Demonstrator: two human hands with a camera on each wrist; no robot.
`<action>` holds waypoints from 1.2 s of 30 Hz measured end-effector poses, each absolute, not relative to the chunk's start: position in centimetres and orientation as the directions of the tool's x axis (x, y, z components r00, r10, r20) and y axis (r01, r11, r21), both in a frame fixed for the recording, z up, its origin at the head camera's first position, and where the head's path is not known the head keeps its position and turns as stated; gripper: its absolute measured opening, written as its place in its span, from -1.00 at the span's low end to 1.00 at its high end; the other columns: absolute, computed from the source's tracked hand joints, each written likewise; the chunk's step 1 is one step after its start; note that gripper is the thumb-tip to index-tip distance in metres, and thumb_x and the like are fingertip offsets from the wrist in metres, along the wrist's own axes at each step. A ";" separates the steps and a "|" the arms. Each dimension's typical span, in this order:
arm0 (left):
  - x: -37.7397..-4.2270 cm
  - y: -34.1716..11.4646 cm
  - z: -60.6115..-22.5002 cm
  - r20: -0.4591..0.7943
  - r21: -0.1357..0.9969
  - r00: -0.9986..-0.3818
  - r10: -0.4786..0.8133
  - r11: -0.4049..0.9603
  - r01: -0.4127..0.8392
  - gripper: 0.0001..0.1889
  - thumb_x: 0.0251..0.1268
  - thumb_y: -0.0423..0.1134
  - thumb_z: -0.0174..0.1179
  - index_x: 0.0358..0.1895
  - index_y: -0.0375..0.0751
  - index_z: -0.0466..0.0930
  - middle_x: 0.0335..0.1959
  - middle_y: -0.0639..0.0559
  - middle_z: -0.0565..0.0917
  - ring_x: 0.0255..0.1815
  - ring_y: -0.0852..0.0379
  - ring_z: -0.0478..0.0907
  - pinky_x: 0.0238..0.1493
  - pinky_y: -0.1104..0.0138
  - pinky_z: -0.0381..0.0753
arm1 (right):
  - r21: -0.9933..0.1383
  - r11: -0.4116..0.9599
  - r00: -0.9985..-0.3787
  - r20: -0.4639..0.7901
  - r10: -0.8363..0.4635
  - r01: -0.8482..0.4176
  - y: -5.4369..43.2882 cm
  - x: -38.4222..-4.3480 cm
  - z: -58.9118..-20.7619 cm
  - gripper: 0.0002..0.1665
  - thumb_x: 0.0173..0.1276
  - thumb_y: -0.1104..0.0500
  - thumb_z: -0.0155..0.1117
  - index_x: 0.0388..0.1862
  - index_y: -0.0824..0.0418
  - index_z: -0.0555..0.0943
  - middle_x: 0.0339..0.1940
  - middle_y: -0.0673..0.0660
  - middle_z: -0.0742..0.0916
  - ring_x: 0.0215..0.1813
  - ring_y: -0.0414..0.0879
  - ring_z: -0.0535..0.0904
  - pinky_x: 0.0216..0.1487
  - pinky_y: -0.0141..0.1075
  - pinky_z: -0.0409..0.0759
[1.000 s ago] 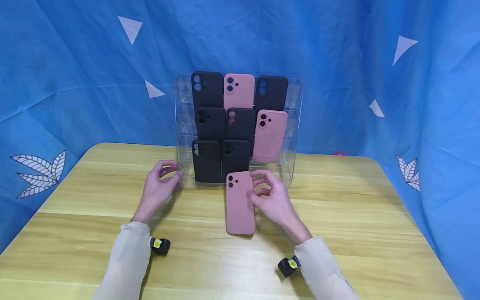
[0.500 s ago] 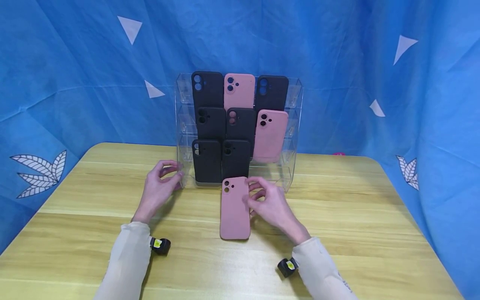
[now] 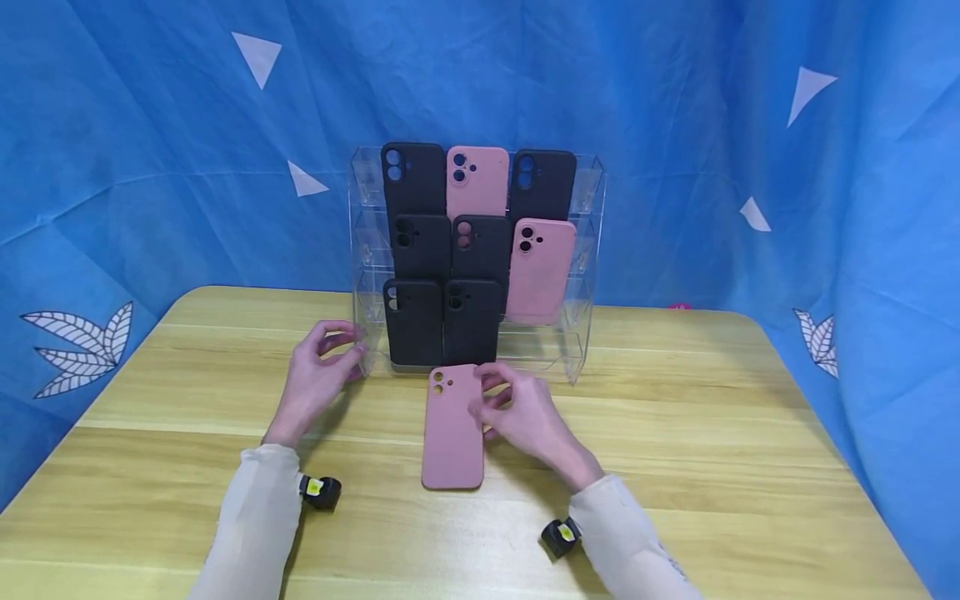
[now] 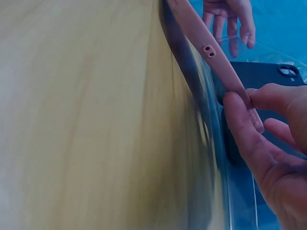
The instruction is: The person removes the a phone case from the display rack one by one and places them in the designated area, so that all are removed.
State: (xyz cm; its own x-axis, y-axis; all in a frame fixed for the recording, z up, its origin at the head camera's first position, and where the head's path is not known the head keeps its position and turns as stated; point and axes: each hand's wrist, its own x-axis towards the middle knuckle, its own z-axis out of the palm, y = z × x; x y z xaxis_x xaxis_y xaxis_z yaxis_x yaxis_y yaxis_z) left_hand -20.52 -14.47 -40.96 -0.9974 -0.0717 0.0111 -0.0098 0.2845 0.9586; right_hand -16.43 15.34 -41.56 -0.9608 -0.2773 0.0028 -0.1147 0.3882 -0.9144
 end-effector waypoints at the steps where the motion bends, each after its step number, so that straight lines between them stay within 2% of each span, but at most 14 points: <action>1: -20.5 -14.5 -41.0 0.009 0.960 -0.997 -0.071 0.280 -0.011 -0.63 0.46 -0.24 0.23 0.25 -0.15 0.46 0.33 -0.19 0.58 0.16 -0.23 0.69 0.01 0.11 0.81 | -0.908 0.400 -0.959 0.012 -0.282 -0.128 15.2 -16.4 -41.6 -0.48 0.29 0.36 0.43 0.23 0.20 0.59 0.00 0.29 0.72 -0.21 -0.04 0.73 -0.43 -0.21 0.81; 7: -20.5 -14.5 -40.9 0.005 0.961 -0.998 -0.069 0.277 -0.014 -0.63 0.46 -0.25 0.22 0.26 -0.15 0.46 0.33 -0.18 0.58 0.16 -0.23 0.69 0.02 0.12 0.81 | -0.879 0.447 -0.956 0.029 -0.293 -0.164 14.4 -16.5 -41.6 -0.48 0.26 0.37 0.44 0.21 0.22 0.61 -0.07 0.24 0.73 -0.22 -0.06 0.71 -0.45 -0.28 0.79; 19: -20.5 -14.5 -40.9 0.005 0.966 -0.998 -0.068 0.258 -0.012 -0.65 0.46 -0.26 0.22 0.24 -0.15 0.47 0.32 -0.19 0.58 0.13 -0.22 0.71 -0.01 0.14 0.81 | -0.902 0.428 -0.961 -0.064 -0.268 -0.059 12.8 -16.9 -41.7 -0.49 0.27 0.38 0.44 0.20 0.23 0.60 -0.06 0.23 0.70 -0.21 -0.06 0.65 -0.40 -0.23 0.81; 26: -20.5 -14.6 -40.9 0.027 0.971 -0.998 -0.060 0.240 0.012 -0.64 0.45 -0.28 0.23 0.25 -0.21 0.48 0.32 -0.22 0.58 0.14 -0.26 0.70 -0.10 0.23 0.81 | -0.916 0.400 -0.962 -0.073 -0.265 -0.041 11.8 -17.2 -41.9 -0.50 0.27 0.39 0.43 0.20 0.27 0.60 -0.07 0.27 0.70 -0.24 -0.09 0.67 -0.40 -0.22 0.81; 36: -20.5 -14.6 -40.9 0.034 0.968 -0.998 -0.059 0.251 0.018 -0.65 0.45 -0.29 0.22 0.24 -0.20 0.48 0.30 -0.23 0.59 0.13 -0.25 0.71 -0.10 0.22 0.82 | -0.914 0.406 -0.962 -0.106 -0.250 -0.005 10.3 -17.3 -41.8 -0.51 0.26 0.38 0.46 0.17 0.25 0.61 -0.08 0.24 0.70 -0.24 -0.10 0.68 -0.39 -0.24 0.81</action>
